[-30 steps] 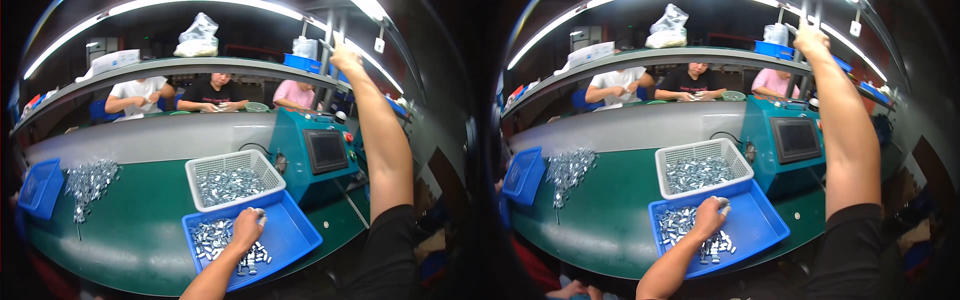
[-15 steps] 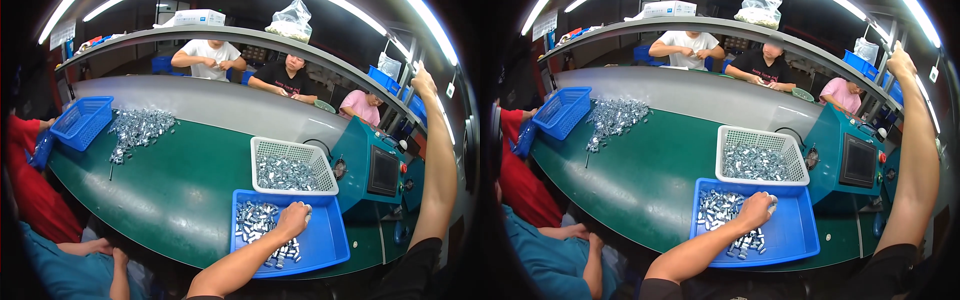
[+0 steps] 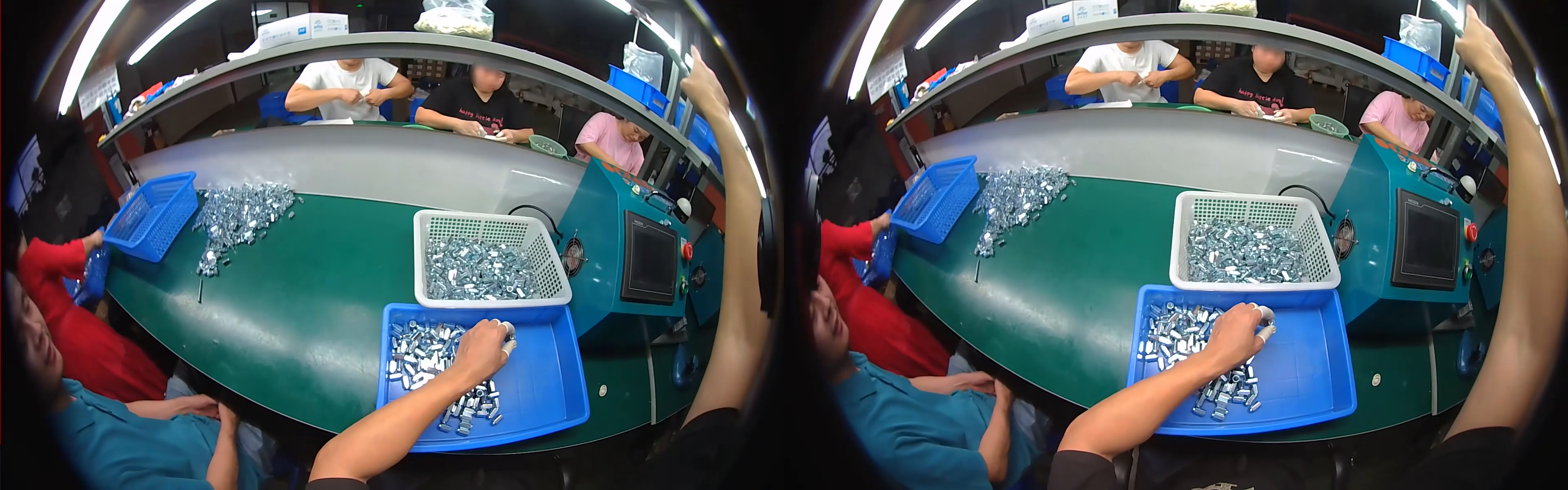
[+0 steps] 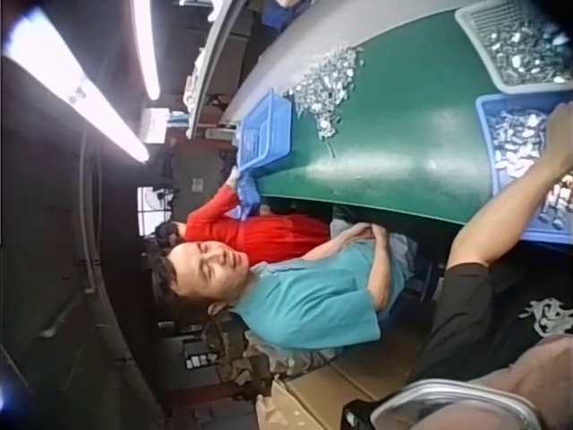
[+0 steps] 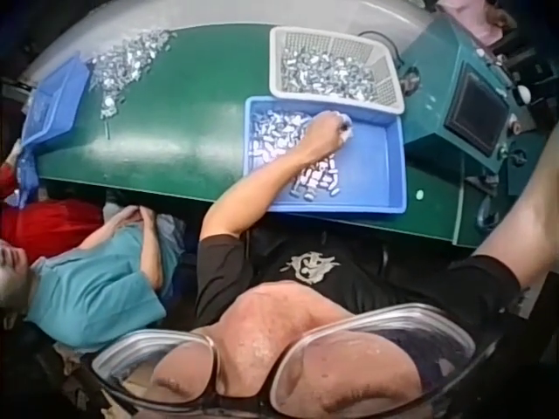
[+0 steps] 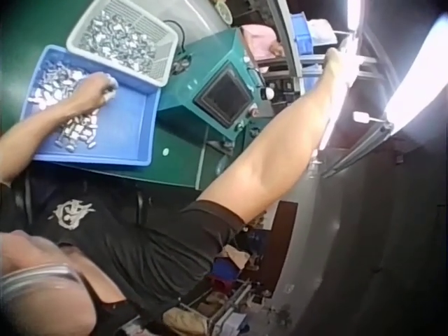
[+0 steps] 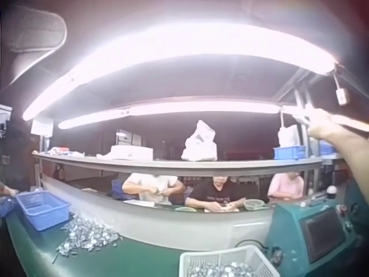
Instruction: Using a digital micrometer to measure the dimensions of small metal parts at a factory workstation.
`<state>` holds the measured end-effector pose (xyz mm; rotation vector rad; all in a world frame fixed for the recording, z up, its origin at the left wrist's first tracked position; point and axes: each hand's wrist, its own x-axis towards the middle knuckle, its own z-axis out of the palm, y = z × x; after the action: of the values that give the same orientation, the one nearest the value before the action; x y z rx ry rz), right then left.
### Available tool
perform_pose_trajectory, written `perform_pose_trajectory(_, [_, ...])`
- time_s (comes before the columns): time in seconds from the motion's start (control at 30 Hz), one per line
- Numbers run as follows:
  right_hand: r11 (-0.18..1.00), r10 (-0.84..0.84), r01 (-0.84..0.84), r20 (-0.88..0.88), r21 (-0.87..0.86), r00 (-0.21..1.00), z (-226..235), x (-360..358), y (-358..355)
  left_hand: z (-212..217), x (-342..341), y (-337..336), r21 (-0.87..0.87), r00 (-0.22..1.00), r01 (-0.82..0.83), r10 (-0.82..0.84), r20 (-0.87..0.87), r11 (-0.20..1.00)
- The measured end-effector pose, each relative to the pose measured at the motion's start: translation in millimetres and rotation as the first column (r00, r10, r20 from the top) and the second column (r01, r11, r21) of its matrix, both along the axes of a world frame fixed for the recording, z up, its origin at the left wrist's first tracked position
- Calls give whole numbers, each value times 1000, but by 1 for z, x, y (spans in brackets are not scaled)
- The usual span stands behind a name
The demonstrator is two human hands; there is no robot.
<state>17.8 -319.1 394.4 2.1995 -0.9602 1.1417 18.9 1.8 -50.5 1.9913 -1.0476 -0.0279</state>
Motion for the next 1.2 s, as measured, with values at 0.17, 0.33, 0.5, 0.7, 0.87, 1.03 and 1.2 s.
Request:
perform_pose_trajectory(0.17, [993, -45, 50, 49, -106, 998, 1, 7, -11, 1, 6, -3, 36, 1000, 17, -17, 3, 999])
perform_pose_trajectory(0.33, [692, 686, -722, 322, -12, 653, -44, -18, 124, 15, 9, -2, -63, 992, -45, 38, -118, 997])
perform_pose_trajectory(0.5, [90, 738, -884, 566, 458, 368, -147, -55, 156, 20, 11, 14, -228, 872, -155, 25, -489, 961])
perform_pose_trajectory(0.7, [-724, 227, -614, 949, 314, 218, -273, -94, 179, 28, 14, 8, -446, 625, -125, -279, -729, 886])
perform_pose_trajectory(0.87, [-800, -23, -556, 915, 225, 402, -301, -75, 165, 66, 4, 22, -494, 495, -207, -345, -797, 845])
perform_pose_trajectory(1.03, [-849, -182, -519, 870, 96, 459, -331, -64, 149, 57, -9, 9, -529, 385, -194, -432, -816, 826])
perform_pose_trajectory(1.2, [-874, -245, -486, 835, 31, 493, -344, -66, 145, 58, -19, 8, -530, 406, -138, -441, -801, 837])
